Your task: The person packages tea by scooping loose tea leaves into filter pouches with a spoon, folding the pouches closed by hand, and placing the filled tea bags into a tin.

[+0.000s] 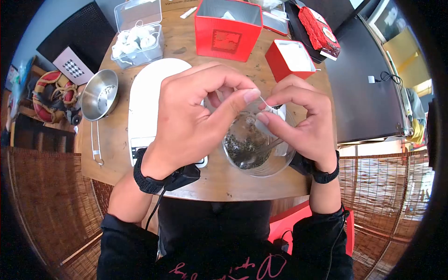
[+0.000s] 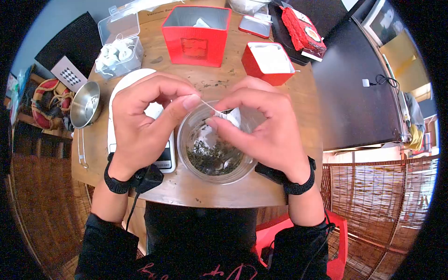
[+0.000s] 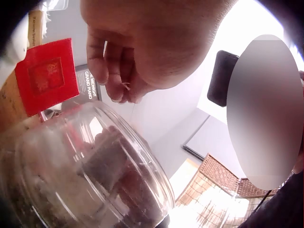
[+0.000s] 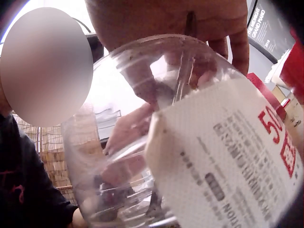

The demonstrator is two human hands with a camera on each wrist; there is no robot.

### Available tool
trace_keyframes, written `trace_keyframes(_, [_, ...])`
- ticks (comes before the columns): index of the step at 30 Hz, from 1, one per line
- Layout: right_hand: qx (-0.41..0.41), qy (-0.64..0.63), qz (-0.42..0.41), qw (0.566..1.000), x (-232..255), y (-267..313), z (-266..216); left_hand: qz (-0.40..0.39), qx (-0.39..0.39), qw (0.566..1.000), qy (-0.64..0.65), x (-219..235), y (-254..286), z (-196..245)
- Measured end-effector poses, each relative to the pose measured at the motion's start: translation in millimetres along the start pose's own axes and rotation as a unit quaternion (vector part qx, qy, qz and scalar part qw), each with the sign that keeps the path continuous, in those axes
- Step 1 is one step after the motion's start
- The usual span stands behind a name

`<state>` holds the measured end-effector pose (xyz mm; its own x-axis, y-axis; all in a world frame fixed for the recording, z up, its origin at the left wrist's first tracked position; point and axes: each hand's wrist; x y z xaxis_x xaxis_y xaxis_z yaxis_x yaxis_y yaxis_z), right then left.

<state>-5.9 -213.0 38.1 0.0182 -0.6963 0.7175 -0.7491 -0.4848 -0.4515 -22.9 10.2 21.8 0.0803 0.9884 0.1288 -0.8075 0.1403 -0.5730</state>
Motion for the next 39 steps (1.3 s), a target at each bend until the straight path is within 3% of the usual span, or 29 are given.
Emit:
trace_keyframes(10, [0.031,0.015,0.018,0.999,-5,1,-4,0.030,-0.028,0.999,0.018,-2,2,-4])
trace_keyframes(12, [0.054,0.086,0.020,0.995,-4,1,-5,0.023,-0.033,0.998,0.048,-2,2,-4])
trace_keyframes(17, [0.064,0.089,0.014,0.994,-7,2,-9,0.019,-0.011,0.999,0.043,0,1,1])
trace_keyframes(22, [-0.001,0.053,0.071,0.996,-5,6,-10,0.027,-0.018,0.999,0.039,-3,3,-5])
trace_keyframes(28, [0.019,0.033,0.063,0.997,-5,9,-7,0.018,-0.048,0.999,0.010,-3,2,0])
trace_keyframes(37, [-0.005,-0.011,0.068,0.998,2,15,4,-0.010,0.003,0.999,0.032,-4,2,0])
trace_keyframes(39, [-0.034,-0.069,0.080,0.994,3,15,11,-0.011,0.010,1.000,0.027,-4,0,-1])
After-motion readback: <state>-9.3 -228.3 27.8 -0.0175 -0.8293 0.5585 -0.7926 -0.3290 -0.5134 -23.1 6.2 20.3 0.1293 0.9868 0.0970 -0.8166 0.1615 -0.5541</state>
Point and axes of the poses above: each hand's wrist, its own y-axis away from the middle knuckle, its own x-axis out of the back of the hand, z = x × y, and after that the axes turned 12 degrees about y, right-handed
